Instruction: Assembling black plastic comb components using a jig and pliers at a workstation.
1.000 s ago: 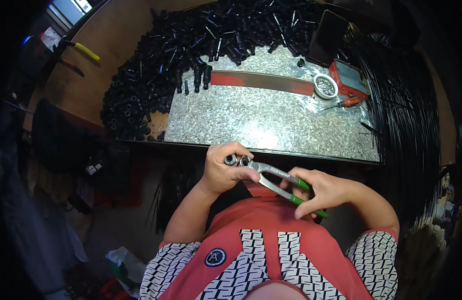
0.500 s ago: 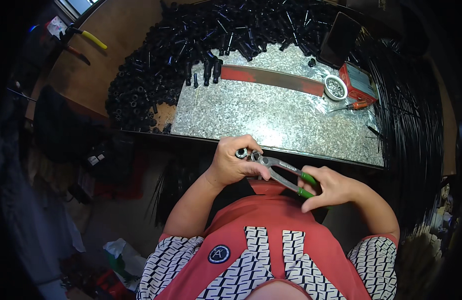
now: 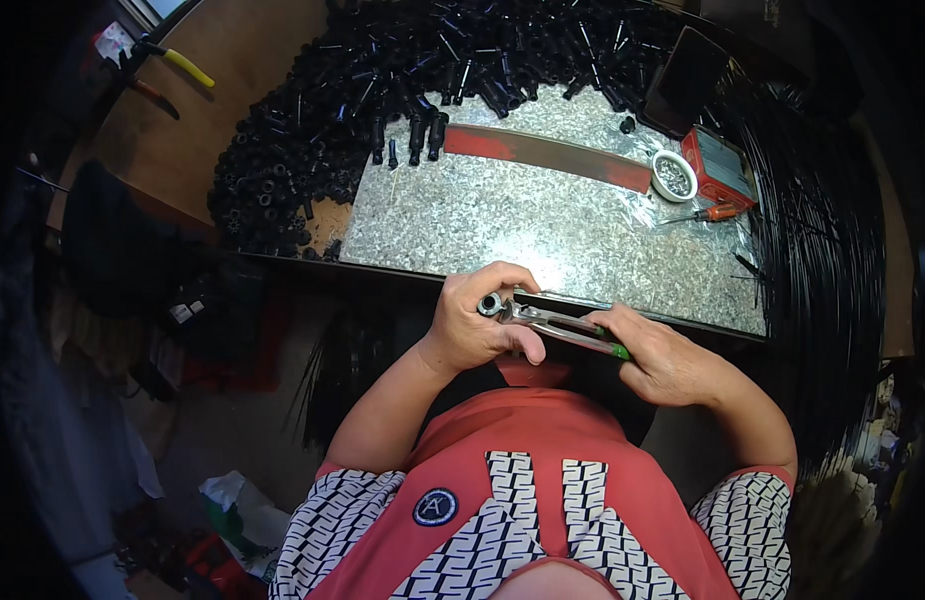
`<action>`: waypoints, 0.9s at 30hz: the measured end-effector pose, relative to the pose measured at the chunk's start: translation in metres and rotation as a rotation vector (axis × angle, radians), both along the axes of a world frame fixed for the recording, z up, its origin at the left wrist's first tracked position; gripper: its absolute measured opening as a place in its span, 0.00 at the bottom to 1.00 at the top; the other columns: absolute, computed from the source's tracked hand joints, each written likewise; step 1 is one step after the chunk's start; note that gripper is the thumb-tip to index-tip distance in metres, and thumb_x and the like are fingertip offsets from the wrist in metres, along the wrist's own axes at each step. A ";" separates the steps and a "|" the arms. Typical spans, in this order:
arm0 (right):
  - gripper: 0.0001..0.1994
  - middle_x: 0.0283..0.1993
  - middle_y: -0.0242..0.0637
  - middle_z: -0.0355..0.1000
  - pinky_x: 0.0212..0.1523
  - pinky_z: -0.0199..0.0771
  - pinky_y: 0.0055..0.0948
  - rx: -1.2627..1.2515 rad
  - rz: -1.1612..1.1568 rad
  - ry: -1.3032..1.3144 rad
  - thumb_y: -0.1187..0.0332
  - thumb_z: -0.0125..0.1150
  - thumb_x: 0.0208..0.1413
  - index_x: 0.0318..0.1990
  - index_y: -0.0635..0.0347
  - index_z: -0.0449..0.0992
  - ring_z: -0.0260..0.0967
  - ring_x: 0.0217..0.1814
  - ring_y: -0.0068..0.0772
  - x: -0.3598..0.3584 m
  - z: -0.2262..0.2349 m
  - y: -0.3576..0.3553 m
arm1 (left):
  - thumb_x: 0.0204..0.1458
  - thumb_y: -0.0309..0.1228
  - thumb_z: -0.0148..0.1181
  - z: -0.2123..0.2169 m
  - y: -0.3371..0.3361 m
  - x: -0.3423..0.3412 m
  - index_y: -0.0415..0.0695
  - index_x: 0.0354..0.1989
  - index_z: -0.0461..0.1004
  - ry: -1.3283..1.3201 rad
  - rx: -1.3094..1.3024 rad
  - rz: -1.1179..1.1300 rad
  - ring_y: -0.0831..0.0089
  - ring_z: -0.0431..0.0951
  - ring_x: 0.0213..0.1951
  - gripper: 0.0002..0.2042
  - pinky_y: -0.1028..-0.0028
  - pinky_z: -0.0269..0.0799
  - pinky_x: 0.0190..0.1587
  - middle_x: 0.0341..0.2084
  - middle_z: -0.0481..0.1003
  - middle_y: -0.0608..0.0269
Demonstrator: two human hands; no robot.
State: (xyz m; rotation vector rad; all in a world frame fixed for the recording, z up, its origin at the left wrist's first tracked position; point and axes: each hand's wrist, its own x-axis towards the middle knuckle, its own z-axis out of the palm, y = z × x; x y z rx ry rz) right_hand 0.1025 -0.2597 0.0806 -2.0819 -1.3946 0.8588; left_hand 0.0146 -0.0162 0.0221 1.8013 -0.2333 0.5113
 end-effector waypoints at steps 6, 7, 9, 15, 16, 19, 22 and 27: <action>0.19 0.42 0.51 0.67 0.45 0.67 0.42 0.015 -0.175 0.020 0.75 0.56 0.51 0.51 0.64 0.62 0.68 0.45 0.55 -0.014 -0.014 0.015 | 0.25 0.48 0.77 -0.010 -0.005 -0.005 0.41 0.33 0.75 0.001 -0.224 0.079 0.86 0.64 0.19 0.29 0.84 0.60 0.22 0.17 0.68 0.72; 0.17 0.37 0.51 0.68 0.42 0.68 0.41 -0.037 -0.209 0.025 0.70 0.59 0.52 0.47 0.64 0.64 0.69 0.42 0.54 -0.015 -0.016 0.017 | 0.26 0.47 0.77 -0.011 -0.006 -0.005 0.41 0.34 0.75 -0.009 -0.235 0.080 0.88 0.63 0.20 0.28 0.85 0.58 0.22 0.17 0.67 0.73; 0.17 0.24 0.50 0.68 0.29 0.69 0.44 0.083 -0.238 -0.060 0.61 0.64 0.53 0.34 0.65 0.65 0.70 0.29 0.56 -0.016 -0.031 0.017 | 0.27 0.52 0.73 -0.004 -0.009 -0.006 0.39 0.35 0.75 0.028 -0.238 0.088 0.89 0.63 0.21 0.31 0.85 0.57 0.23 0.17 0.66 0.75; 0.14 0.28 0.50 0.70 0.28 0.70 0.40 0.084 -0.279 -0.241 0.71 0.68 0.48 0.36 0.63 0.67 0.71 0.29 0.55 -0.013 -0.036 0.013 | 0.31 0.56 0.68 -0.005 -0.007 -0.009 0.37 0.39 0.73 0.048 -0.184 0.121 0.89 0.61 0.21 0.34 0.85 0.55 0.23 0.15 0.62 0.79; 0.14 0.28 0.50 0.70 0.28 0.70 0.40 0.084 -0.278 -0.242 0.71 0.68 0.48 0.36 0.63 0.67 0.71 0.29 0.55 -0.011 -0.035 0.012 | 0.31 0.55 0.69 -0.005 -0.006 -0.010 0.37 0.41 0.73 0.036 -0.177 0.125 0.89 0.61 0.20 0.35 0.84 0.55 0.23 0.14 0.60 0.79; 0.11 0.25 0.50 0.68 0.27 0.68 0.41 0.239 -0.351 -0.394 0.75 0.64 0.49 0.36 0.62 0.66 0.70 0.28 0.57 -0.002 -0.025 0.009 | 0.33 0.55 0.69 -0.016 -0.004 -0.011 0.36 0.44 0.71 0.079 -0.249 0.106 0.89 0.61 0.19 0.36 0.85 0.55 0.22 0.13 0.59 0.78; 0.06 0.25 0.50 0.67 0.27 0.66 0.38 0.358 -0.495 -0.569 0.76 0.58 0.53 0.35 0.62 0.67 0.69 0.26 0.55 0.020 -0.010 0.007 | 0.34 0.54 0.69 -0.011 -0.006 -0.013 0.35 0.46 0.69 0.022 -0.183 0.120 0.88 0.61 0.18 0.37 0.85 0.55 0.21 0.13 0.59 0.77; 0.07 0.30 0.53 0.71 0.34 0.66 0.48 0.127 -0.718 -0.634 0.71 0.59 0.52 0.38 0.61 0.71 0.69 0.35 0.59 0.097 0.009 0.006 | 0.34 0.55 0.68 -0.005 -0.009 -0.017 0.33 0.47 0.68 0.060 -0.178 0.081 0.89 0.59 0.18 0.38 0.85 0.54 0.21 0.13 0.58 0.77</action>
